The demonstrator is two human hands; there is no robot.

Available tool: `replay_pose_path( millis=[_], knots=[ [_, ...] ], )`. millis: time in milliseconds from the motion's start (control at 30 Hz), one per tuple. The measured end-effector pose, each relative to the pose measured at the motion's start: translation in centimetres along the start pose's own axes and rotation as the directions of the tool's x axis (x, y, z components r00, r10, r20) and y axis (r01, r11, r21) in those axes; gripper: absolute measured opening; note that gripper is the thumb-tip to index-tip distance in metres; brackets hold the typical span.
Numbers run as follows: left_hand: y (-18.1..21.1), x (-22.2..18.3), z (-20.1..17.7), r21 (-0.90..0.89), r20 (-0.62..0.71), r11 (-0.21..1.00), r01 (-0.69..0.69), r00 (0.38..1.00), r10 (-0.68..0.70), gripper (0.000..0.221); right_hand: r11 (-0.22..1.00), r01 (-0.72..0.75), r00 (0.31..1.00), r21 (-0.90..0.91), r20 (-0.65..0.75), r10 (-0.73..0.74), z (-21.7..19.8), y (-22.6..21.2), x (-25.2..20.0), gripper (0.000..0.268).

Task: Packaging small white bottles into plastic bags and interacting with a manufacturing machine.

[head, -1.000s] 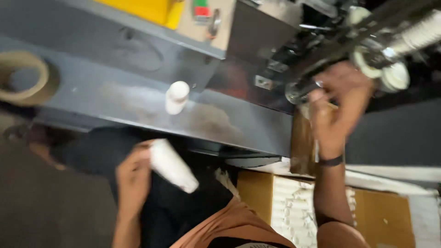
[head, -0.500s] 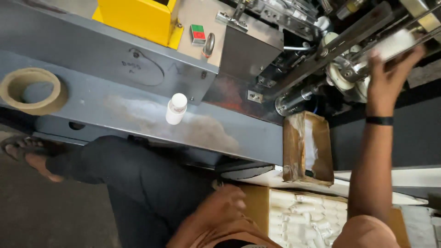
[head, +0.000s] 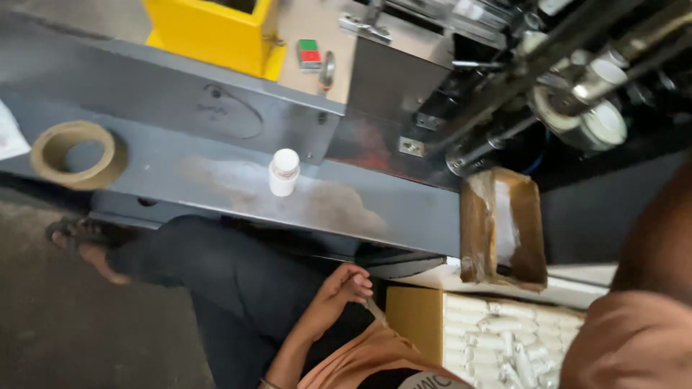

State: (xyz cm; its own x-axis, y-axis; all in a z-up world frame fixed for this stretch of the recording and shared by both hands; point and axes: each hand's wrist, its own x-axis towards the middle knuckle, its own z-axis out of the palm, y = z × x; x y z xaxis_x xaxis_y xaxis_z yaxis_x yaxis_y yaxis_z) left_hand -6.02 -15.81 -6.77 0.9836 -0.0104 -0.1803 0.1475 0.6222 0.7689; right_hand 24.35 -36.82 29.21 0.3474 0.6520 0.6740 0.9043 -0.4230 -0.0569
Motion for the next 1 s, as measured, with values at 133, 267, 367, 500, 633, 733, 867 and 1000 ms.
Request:
replay_pose_path(
  millis=[133,267,367,500,633,733,867,1000],
  knots=[
    [-0.4,-0.7,-0.3,0.019,-0.013,1.0,0.004,1.0,-0.004,0.027,0.987,0.16,0.982,0.008,0.103,-0.16,9.1,-15.0,1.9,0.044],
    [-1.2,-0.9,-0.6,-0.038,0.031,0.997,-0.07,0.997,0.071,0.021,0.954,-0.113,0.874,0.278,0.484,-0.038,19.7,-18.1,-5.0,0.055],
    [-0.5,-0.8,-0.7,-0.035,0.058,0.998,-0.052,0.997,0.054,0.023,0.91,-0.239,0.889,0.339,0.453,0.066,24.2,-18.9,-6.4,0.06],
    [-0.6,-0.8,-0.4,-0.037,0.045,0.998,-0.045,0.998,0.047,0.02,0.77,-0.548,0.722,0.326,0.65,0.239,25.8,-20.6,-5.5,0.066],
    [-0.4,-0.5,-0.6,-0.014,0.041,0.999,-0.045,0.998,0.045,0.023,0.954,-0.17,0.897,0.248,0.439,0.046,25.4,-21.0,-4.1,0.069],
    [0.0,-0.6,-0.5,0.03,0.042,0.999,-0.023,0.999,0.021,0.026,0.934,-0.185,0.939,0.304,0.334,0.078,23.9,-20.4,-2.2,0.071],
    [0.7,-0.9,-0.5,0.022,0.063,1.0,0.012,0.998,-0.013,0.027,0.927,-0.035,0.998,0.372,-0.037,0.052,22.7,-18.7,1.5,0.059],
    [-0.5,-0.7,-0.4,-0.028,0.075,0.999,-0.038,0.996,0.04,0.026,0.855,-0.034,0.996,0.517,-0.056,0.074,24.1,-15.5,7.2,0.044]
  ],
)
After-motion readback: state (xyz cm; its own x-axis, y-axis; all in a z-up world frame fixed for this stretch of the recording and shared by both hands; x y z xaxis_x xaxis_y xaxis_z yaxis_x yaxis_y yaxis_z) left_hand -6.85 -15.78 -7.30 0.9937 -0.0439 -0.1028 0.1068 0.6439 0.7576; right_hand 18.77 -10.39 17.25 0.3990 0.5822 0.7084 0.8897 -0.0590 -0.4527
